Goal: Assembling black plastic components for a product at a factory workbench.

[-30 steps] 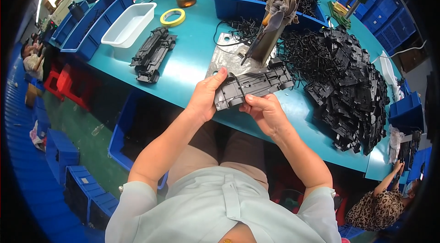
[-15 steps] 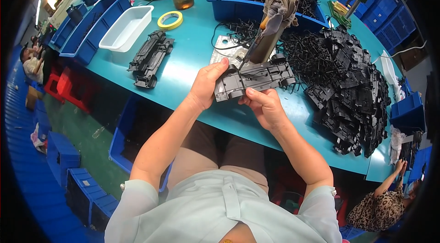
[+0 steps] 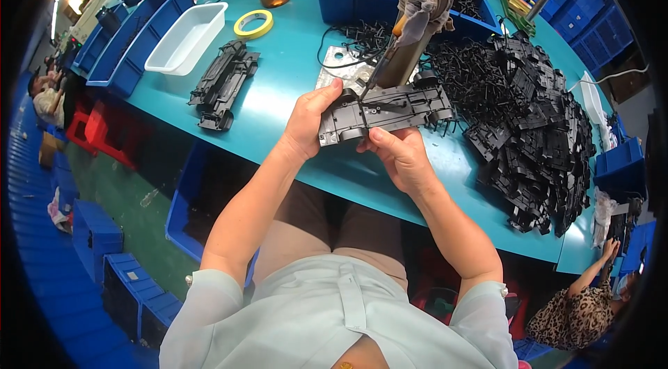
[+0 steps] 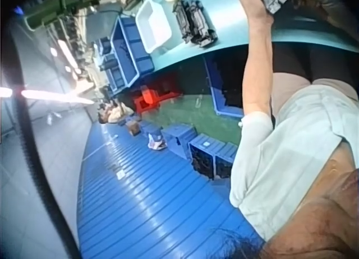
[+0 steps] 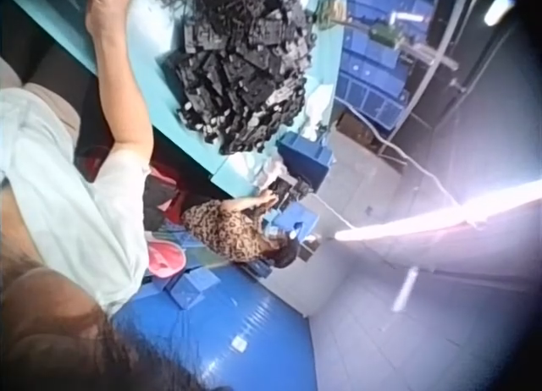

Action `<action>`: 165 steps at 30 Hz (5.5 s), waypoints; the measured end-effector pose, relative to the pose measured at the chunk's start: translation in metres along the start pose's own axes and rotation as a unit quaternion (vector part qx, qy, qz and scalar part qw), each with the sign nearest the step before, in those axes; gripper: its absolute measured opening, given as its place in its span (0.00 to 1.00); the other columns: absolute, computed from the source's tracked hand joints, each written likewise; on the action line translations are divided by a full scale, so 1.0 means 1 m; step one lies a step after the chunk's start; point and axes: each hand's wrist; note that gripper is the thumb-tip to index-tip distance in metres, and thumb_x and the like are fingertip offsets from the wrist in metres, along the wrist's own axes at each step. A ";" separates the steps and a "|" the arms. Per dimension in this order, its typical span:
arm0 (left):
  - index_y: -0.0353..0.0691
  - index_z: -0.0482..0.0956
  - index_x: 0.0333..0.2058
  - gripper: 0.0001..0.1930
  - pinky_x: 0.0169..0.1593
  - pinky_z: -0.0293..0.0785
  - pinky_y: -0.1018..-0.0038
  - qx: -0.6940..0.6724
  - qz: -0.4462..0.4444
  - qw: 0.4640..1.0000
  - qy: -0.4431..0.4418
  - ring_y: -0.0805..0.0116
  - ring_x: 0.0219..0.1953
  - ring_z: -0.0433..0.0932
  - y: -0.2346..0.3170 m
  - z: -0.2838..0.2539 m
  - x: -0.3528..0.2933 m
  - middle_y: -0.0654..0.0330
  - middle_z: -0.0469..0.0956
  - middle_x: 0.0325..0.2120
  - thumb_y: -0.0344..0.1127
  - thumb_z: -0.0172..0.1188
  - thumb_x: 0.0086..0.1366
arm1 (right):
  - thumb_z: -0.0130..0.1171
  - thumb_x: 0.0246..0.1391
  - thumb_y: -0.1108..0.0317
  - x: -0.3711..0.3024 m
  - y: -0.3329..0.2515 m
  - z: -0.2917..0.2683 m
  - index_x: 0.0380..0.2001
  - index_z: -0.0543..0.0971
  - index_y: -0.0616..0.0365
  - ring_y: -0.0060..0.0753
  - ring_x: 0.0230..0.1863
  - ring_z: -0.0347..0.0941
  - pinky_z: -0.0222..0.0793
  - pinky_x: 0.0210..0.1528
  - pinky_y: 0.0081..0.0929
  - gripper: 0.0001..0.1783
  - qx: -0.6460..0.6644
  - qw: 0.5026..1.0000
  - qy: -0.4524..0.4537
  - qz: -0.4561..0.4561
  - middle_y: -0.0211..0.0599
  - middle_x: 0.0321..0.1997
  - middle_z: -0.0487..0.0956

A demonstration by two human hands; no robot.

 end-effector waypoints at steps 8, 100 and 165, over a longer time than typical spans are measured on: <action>0.27 0.73 0.43 0.21 0.38 0.78 0.74 -0.034 -0.009 0.999 0.017 0.66 0.34 0.80 0.005 0.006 -0.002 0.51 0.78 0.36 0.44 0.51 0.66 | 0.61 0.51 0.68 0.001 -0.001 0.005 0.47 0.70 0.62 0.30 0.38 0.73 0.73 0.41 0.33 0.21 -0.010 1.000 0.009 -0.010 0.38 0.41 0.76; 0.32 0.75 0.42 0.19 0.36 0.78 0.74 -0.046 -0.052 0.998 -0.010 0.69 0.33 0.80 0.011 0.004 0.003 0.55 0.79 0.35 0.45 0.51 0.66 | 0.63 0.48 0.69 -0.001 -0.002 0.014 0.44 0.71 0.64 0.29 0.34 0.72 0.73 0.39 0.33 0.21 0.000 0.999 0.040 -0.006 0.36 0.35 0.75; 0.34 0.75 0.40 0.19 0.36 0.79 0.72 -0.006 -0.094 0.996 -0.008 0.68 0.31 0.80 0.023 -0.011 0.021 0.56 0.79 0.33 0.47 0.53 0.64 | 0.62 0.51 0.71 0.011 0.009 0.016 0.36 0.76 0.60 0.24 0.32 0.75 0.77 0.37 0.30 0.09 0.021 0.995 0.095 0.001 0.33 0.31 0.78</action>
Point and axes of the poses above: each hand's wrist, its own x-axis towards the middle knuckle, its own z-axis out of the palm, y = z × x
